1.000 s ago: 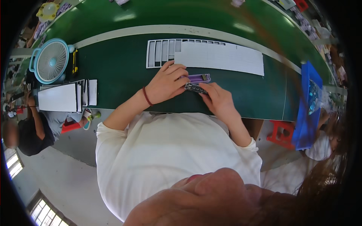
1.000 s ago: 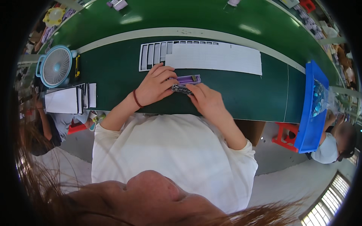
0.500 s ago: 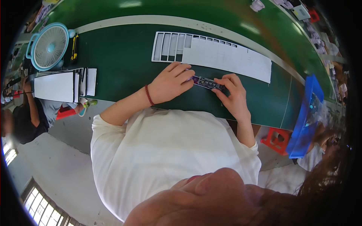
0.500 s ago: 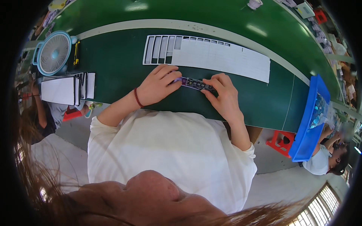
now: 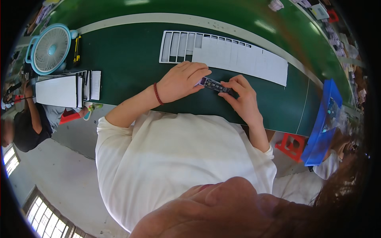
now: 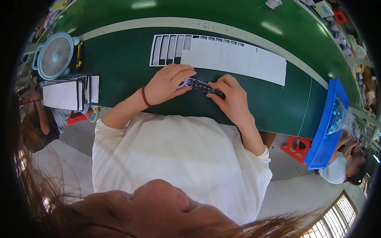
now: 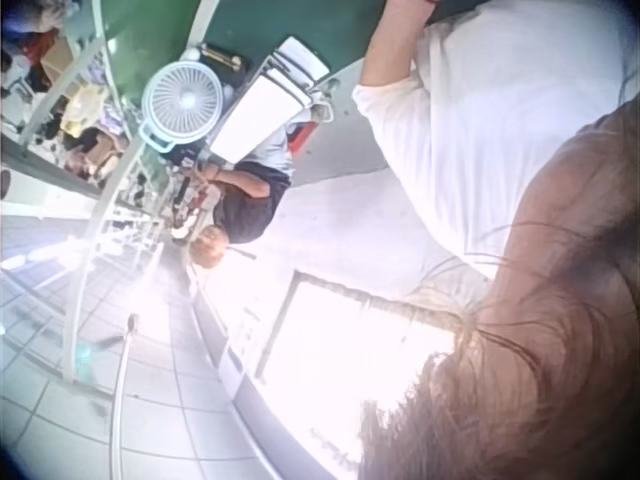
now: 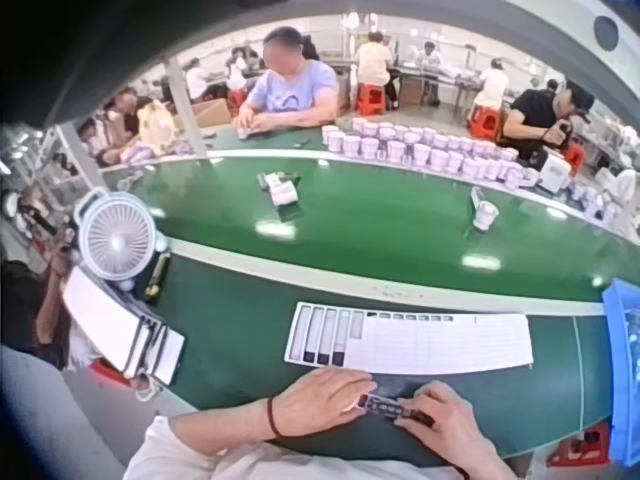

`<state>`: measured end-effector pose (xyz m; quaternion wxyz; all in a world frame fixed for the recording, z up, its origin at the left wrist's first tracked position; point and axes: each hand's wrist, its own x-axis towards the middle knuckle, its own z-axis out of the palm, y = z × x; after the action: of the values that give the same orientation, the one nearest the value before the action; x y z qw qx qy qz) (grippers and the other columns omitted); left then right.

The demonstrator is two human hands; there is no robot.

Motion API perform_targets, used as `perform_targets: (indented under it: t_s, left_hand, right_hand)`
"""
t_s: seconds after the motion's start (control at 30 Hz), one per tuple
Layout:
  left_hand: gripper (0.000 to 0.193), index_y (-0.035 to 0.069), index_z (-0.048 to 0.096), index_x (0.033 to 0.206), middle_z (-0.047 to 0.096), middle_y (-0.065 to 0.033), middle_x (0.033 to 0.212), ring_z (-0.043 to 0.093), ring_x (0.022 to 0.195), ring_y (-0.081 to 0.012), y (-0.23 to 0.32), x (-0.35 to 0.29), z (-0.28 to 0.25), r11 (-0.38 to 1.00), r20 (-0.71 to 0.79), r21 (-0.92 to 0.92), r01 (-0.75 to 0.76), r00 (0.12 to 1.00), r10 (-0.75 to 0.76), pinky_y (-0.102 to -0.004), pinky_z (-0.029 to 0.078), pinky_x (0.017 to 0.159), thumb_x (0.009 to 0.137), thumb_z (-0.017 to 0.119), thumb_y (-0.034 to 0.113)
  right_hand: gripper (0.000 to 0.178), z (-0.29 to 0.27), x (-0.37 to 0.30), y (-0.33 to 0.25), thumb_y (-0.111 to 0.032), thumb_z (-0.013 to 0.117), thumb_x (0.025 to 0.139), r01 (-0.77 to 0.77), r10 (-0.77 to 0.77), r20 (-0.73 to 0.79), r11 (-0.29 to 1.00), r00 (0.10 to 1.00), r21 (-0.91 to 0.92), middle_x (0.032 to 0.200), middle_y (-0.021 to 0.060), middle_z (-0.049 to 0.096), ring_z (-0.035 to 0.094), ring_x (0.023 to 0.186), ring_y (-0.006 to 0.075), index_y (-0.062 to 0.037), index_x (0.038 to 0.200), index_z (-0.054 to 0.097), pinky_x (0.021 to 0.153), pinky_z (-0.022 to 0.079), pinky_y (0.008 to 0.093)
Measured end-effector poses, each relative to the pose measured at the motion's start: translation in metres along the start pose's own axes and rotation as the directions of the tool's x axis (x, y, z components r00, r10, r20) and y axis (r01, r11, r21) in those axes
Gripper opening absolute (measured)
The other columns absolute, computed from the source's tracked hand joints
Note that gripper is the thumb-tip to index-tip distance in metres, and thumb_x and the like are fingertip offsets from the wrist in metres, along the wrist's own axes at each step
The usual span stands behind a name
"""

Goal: Assembling small electronic devices by inserting components like circuit boards and batteries into plastic casings on a factory assembly line.

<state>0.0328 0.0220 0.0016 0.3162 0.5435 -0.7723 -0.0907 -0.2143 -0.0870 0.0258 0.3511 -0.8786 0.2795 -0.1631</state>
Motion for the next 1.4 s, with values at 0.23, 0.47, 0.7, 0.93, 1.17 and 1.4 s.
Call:
perform_targets:
  t_s: [0.23,0.47,0.7,0.93,1.17,1.4]
  left_hand:
    - [0.041,0.013,0.07,0.118,0.065,-0.0054,0.121,0.064,0.112,-0.0258,0.001,0.003,0.001,0.998,-0.008,0.0,-0.066,0.998,0.066,-0.0394,0.053,0.092,0.079,0.082,0.011]
    - [0.035,0.014,0.074,0.113,0.064,-0.0037,0.112,0.062,0.116,-0.0236,-0.001,-0.002,0.004,0.984,-0.001,0.096,-0.152,0.988,0.152,-0.0399,0.052,0.092,0.078,0.075,0.009]
    - [0.027,0.014,0.074,0.111,0.064,-0.0028,0.11,0.061,0.116,-0.024,0.003,0.003,0.003,0.985,0.047,0.115,-0.125,0.992,0.12,-0.0401,0.05,0.093,0.084,0.073,0.011]
    - [0.066,0.012,0.057,0.141,0.052,-0.014,0.143,0.051,0.135,-0.0375,-0.003,0.008,-0.038,0.99,0.306,-0.134,-0.051,0.948,0.09,-0.0469,0.046,0.113,0.079,0.079,0.001]
    - [0.059,0.011,0.061,0.132,0.059,-0.0116,0.127,0.062,0.118,-0.0338,-0.042,0.057,-0.067,0.932,0.475,-0.35,0.097,0.876,0.087,-0.0408,0.052,0.1,0.079,0.087,0.013]
    - [0.057,0.012,0.067,0.114,0.067,-0.0122,0.114,0.066,0.107,-0.0339,-0.157,0.195,-0.018,0.945,-0.081,0.226,0.238,0.971,-0.225,-0.0441,0.055,0.091,0.075,0.087,0.048]
  right_hand:
    - [0.033,0.009,0.004,-0.005,-0.012,0.087,0.078,-0.009,0.008,-0.017,0.999,1.0,-0.035,0.099,0.0055,0.062,0.065,0.086,0.0236,-0.0092,0.109,0.077,0.069,0.054,0.0352]
    - [0.038,0.026,-0.011,-0.005,-0.009,0.087,0.078,0.142,-0.222,-0.249,0.942,0.943,-0.303,0.11,0.0056,0.069,0.068,0.098,0.0263,-0.0081,0.114,0.077,0.08,0.057,0.0371]
    - [0.04,0.053,-0.044,0.008,-0.006,0.083,0.081,0.199,-0.325,-0.272,0.894,0.906,-0.402,0.131,0.0081,0.069,0.066,0.122,0.0282,-0.0054,0.12,0.075,0.096,0.056,0.0417]
    - [0.046,0.035,-0.038,0.012,-0.006,0.08,0.084,0.208,-0.251,-0.152,0.945,0.956,-0.252,0.14,0.0095,0.063,0.06,0.13,0.034,-0.0063,0.129,0.07,0.105,0.052,0.0448]
    - [0.04,0.025,-0.047,0.039,0.002,0.074,0.089,0.154,-0.143,-0.58,0.988,0.802,-0.03,0.14,0.0195,0.061,0.062,0.124,0.0373,-0.0024,0.128,0.067,0.104,0.052,0.0432]
    - [0.025,0.035,-0.036,0.044,0.008,0.069,0.089,0.191,-0.165,-0.509,0.982,0.845,-0.002,0.121,0.0167,0.07,0.072,0.103,0.0327,-0.0031,0.111,0.074,0.087,0.059,0.0368]
